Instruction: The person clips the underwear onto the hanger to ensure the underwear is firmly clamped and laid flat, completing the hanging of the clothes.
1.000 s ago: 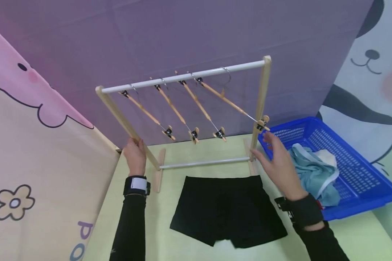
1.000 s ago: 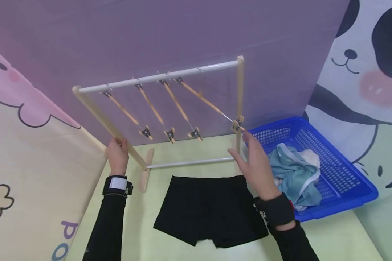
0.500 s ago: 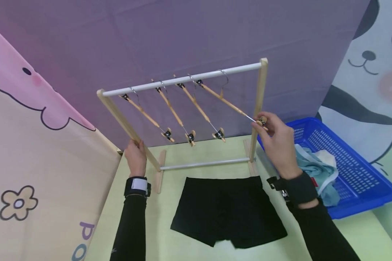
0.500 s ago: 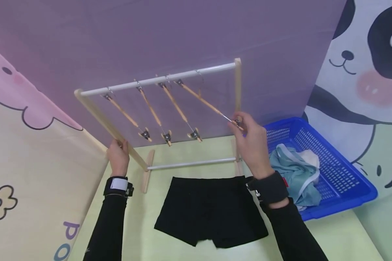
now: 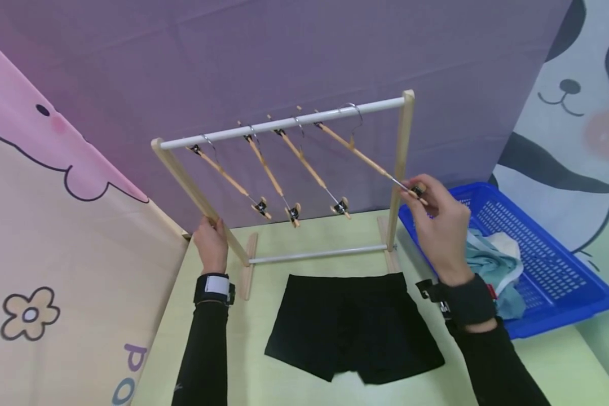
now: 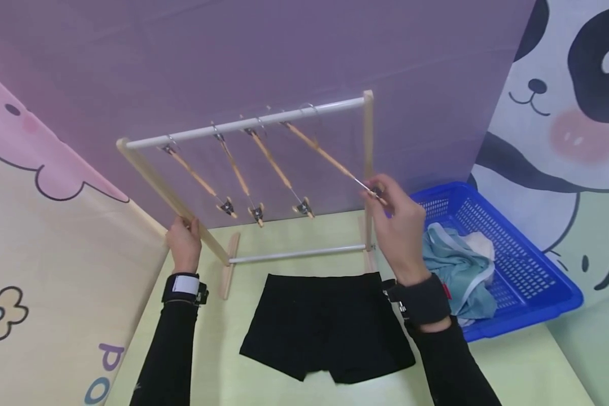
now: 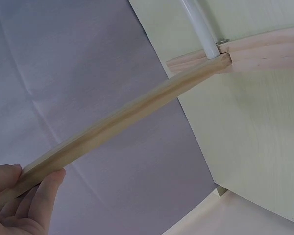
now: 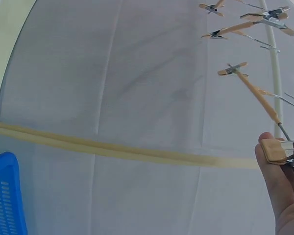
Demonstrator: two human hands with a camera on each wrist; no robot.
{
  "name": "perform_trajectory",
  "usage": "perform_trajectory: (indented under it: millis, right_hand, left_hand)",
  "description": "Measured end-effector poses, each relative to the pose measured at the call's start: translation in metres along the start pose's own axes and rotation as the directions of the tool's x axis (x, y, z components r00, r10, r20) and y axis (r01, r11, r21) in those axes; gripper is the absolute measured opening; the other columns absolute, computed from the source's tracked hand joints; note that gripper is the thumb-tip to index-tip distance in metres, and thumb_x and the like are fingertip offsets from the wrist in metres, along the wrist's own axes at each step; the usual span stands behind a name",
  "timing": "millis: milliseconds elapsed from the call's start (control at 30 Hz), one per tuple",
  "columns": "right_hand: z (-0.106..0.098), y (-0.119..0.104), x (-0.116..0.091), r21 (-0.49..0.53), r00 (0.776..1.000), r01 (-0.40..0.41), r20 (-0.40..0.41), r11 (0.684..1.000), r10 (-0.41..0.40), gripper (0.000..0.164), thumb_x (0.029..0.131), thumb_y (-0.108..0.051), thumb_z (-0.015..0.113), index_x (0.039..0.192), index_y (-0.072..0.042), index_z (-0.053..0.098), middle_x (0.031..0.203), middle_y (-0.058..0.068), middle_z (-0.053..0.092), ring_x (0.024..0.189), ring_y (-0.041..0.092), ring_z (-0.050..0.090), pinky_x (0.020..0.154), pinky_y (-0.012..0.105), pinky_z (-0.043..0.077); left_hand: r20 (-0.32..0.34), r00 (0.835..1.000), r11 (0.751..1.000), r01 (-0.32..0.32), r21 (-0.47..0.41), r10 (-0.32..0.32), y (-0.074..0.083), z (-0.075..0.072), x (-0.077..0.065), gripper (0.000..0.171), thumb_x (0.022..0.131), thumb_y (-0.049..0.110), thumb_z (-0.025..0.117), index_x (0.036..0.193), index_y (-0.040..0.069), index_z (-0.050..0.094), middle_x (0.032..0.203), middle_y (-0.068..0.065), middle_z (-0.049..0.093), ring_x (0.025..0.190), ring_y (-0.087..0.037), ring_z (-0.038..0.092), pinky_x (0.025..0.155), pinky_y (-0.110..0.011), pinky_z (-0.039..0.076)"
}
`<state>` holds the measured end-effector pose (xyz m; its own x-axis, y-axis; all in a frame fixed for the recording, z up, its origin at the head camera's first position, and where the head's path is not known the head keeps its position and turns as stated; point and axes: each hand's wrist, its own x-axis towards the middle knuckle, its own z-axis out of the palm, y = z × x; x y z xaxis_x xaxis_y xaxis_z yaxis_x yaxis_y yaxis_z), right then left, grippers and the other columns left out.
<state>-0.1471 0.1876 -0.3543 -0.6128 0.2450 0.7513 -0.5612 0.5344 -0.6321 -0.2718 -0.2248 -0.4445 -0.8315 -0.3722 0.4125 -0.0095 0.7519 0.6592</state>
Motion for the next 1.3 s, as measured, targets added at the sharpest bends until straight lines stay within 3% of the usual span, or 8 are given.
perform_trajectory:
  millis: [233, 533, 700, 767, 1067, 1167, 1300]
  right_hand:
    - [-0.013, 0.005, -0.025, -0.015, 0.999, -0.042, 0.025, 0.999, 0.042, 0.018, 0.091, 0.000, 0.069, 0.108, 0.003, 0.067, 0.104, 0.015, 0.074, 0.096, -0.012, 0.064, 0.076, 0.006, 0.050]
    - [-0.023, 0.040, -0.078, -0.143, 0.989, -0.107, 0.082, 0.984, 0.119, 0.015, 0.090, -0.003, 0.071, 0.105, -0.002, 0.067, 0.098, 0.012, 0.075, 0.093, -0.016, 0.062, 0.075, 0.001, 0.046]
    - [-0.025, 0.058, -0.105, -0.226, 0.974, -0.106, 0.175, 0.968, 0.148, 0.014, 0.091, -0.006, 0.071, 0.104, -0.007, 0.068, 0.096, 0.007, 0.075, 0.088, 0.015, 0.071, 0.075, -0.002, 0.042]
    - [-0.025, 0.066, -0.114, -0.237, 0.962, -0.111, 0.219, 0.965, 0.164, 0.014, 0.091, -0.005, 0.071, 0.104, -0.008, 0.068, 0.095, 0.007, 0.075, 0.088, 0.021, 0.071, 0.077, -0.003, 0.041]
    - [-0.017, 0.091, -0.142, -0.152, 0.916, -0.188, 0.328, 0.970, 0.229, 0.014, 0.091, -0.006, 0.070, 0.104, -0.012, 0.068, 0.096, 0.003, 0.073, 0.093, 0.002, 0.066, 0.075, 0.001, 0.046]
    - [-0.017, 0.098, -0.148, -0.161, 0.905, -0.200, 0.348, 0.966, 0.246, 0.014, 0.091, -0.008, 0.070, 0.103, -0.015, 0.068, 0.094, -0.002, 0.073, 0.086, -0.001, 0.062, 0.070, 0.005, 0.047]
    - [-0.015, 0.108, -0.154, -0.158, 0.876, -0.224, 0.400, 0.962, 0.270, 0.013, 0.093, -0.011, 0.069, 0.104, -0.017, 0.067, 0.094, -0.004, 0.072, 0.076, 0.002, 0.056, 0.062, 0.015, 0.047]
  left_hand:
    - [0.001, 1.000, 1.000, 0.006, -0.012, -0.006, 0.001, 0.001, -0.001, 0.024, 0.100, 0.014, 0.059, 0.103, -0.010, 0.062, 0.094, -0.030, 0.068, 0.082, -0.042, 0.068, 0.067, -0.049, 0.057]
    - [-0.013, 1.000, 1.000, -0.009, -0.021, 0.008, 0.002, 0.000, -0.001, 0.024, 0.100, 0.014, 0.059, 0.098, -0.009, 0.062, 0.094, -0.031, 0.068, 0.082, -0.043, 0.068, 0.068, -0.050, 0.056]
    - [-0.021, 1.000, 0.999, -0.006, -0.036, 0.005, 0.001, 0.001, -0.002, 0.023, 0.100, 0.014, 0.060, 0.097, -0.009, 0.062, 0.095, -0.031, 0.069, 0.083, -0.043, 0.068, 0.070, -0.050, 0.057]
    - [-0.020, 1.000, 0.999, 0.001, -0.043, -0.001, 0.001, 0.001, -0.003, 0.023, 0.100, 0.014, 0.060, 0.098, -0.009, 0.062, 0.096, -0.031, 0.069, 0.084, -0.042, 0.069, 0.070, -0.050, 0.057]
    - [-0.031, 0.999, 0.999, 0.028, -0.039, -0.030, 0.000, 0.001, -0.002, 0.025, 0.101, 0.016, 0.059, 0.103, -0.008, 0.062, 0.100, -0.029, 0.069, 0.090, -0.042, 0.069, 0.073, -0.049, 0.057]
    - [-0.042, 0.998, 0.996, 0.048, -0.070, -0.051, -0.005, 0.009, -0.012, 0.027, 0.101, 0.019, 0.058, 0.114, -0.005, 0.061, 0.110, -0.027, 0.068, 0.097, -0.041, 0.067, 0.081, -0.049, 0.056]
    - [-0.115, 0.991, 0.991, 0.058, -0.117, -0.071, -0.013, 0.027, -0.041, 0.041, 0.100, 0.022, 0.060, 0.133, -0.001, 0.049, 0.127, -0.023, 0.058, 0.112, -0.037, 0.058, 0.094, -0.046, 0.049]
